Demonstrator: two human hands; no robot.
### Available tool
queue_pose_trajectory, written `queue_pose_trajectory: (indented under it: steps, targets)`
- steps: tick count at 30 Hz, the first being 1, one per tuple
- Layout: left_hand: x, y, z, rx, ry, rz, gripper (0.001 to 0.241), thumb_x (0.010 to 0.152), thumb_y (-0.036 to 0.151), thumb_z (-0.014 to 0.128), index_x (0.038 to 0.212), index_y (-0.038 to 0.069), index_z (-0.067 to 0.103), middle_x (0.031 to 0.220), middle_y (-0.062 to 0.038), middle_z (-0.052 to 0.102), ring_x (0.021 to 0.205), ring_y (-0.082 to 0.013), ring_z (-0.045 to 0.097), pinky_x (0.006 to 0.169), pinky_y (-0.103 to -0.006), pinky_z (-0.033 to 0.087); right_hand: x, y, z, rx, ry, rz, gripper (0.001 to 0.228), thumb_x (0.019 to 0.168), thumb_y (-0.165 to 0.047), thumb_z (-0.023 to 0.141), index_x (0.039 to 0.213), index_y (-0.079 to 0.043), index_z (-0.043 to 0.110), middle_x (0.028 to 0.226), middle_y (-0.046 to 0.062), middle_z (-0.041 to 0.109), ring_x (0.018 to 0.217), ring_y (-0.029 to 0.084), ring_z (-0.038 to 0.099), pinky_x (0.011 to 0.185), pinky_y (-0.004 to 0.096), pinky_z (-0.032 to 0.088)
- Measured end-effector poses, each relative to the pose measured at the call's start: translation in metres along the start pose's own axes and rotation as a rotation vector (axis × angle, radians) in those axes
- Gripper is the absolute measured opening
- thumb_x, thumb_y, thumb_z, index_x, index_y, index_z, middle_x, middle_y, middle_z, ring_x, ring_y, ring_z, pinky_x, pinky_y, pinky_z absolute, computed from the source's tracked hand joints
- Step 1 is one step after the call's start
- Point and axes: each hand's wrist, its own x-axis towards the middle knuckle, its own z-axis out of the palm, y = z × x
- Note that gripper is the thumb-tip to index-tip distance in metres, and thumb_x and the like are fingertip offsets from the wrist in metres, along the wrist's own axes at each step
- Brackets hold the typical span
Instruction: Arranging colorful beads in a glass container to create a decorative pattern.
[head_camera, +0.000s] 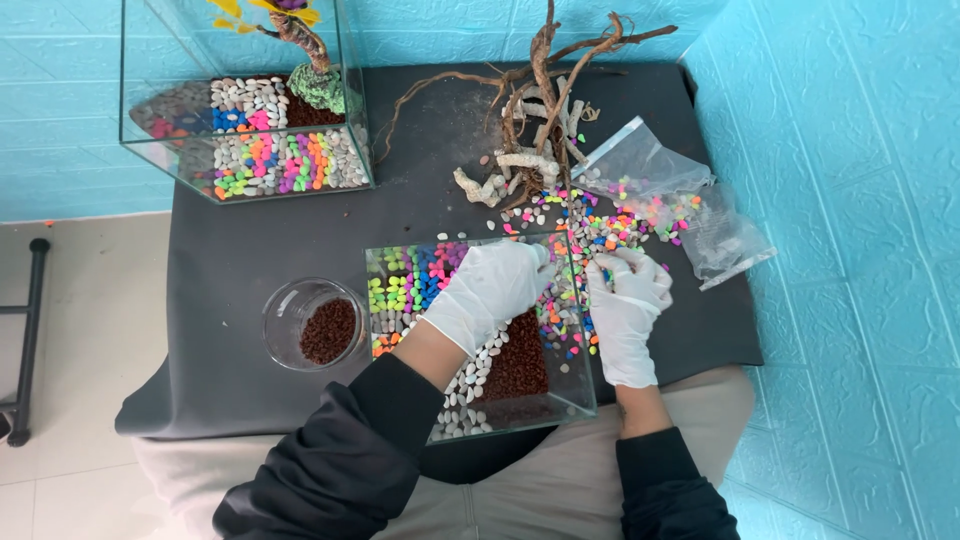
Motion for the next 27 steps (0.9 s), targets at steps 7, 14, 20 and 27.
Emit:
queue_pose_trajectory:
  steps: [7,14,20,27]
  targets:
    - [0.002,0.019,-0.032,-0.41,-0.12,-0.271,0.029,0.08,0.059,0.064,0.081,0.032,0.073,0.061,0.005,0.068,0.067,-0.0211,0.073,0.059,-0.032,0.058,0.003,-0.034,-0.07,0.088,0.501,-0.503,0.027,0.086,-0.025,0.092,0.105,-0.035,0.076,0.107,-0.013,0.065,0.106,0.017,0.051,0.092,0.036,0.039]
    - [0.001,0.029,-0.048,-1.098,-0.182,-0.345,0.023,0.079,0.036,0.08,0.087,0.014,0.078,0.075,-0.011,0.076,0.064,-0.0156,0.071,0.056,-0.0243,0.054,-0.009,-0.067,-0.097,0.114,0.502,-0.605,0.018,0.089,-0.027,0.09,0.101,-0.032,0.077,0.097,-0.011,0.067,0.102,0.016,0.053,0.097,0.037,0.034]
    - [0.004,0.02,-0.042,-1.165,-0.286,-0.365,0.026,0.078,0.028,0.083,0.101,0.016,0.081,0.098,-0.011,0.076,0.086,-0.0168,0.075,0.055,-0.0225,0.053,-0.012,-0.075,-0.103,0.275,0.39,-0.542,0.017,0.089,-0.029,0.09,0.101,-0.033,0.079,0.095,-0.013,0.068,0.102,0.015,0.054,0.098,0.033,0.032]
    - [-0.018,0.023,-0.075,-1.084,-0.308,-0.316,0.021,0.085,0.022,0.076,0.1,0.008,0.079,0.089,-0.01,0.078,0.078,-0.0152,0.075,0.055,-0.0174,0.053,-0.022,-0.061,-0.102,0.667,0.118,-0.302,0.019,0.092,-0.013,0.08,0.107,-0.024,0.08,0.11,-0.003,0.075,0.107,0.018,0.064,0.102,0.029,0.04]
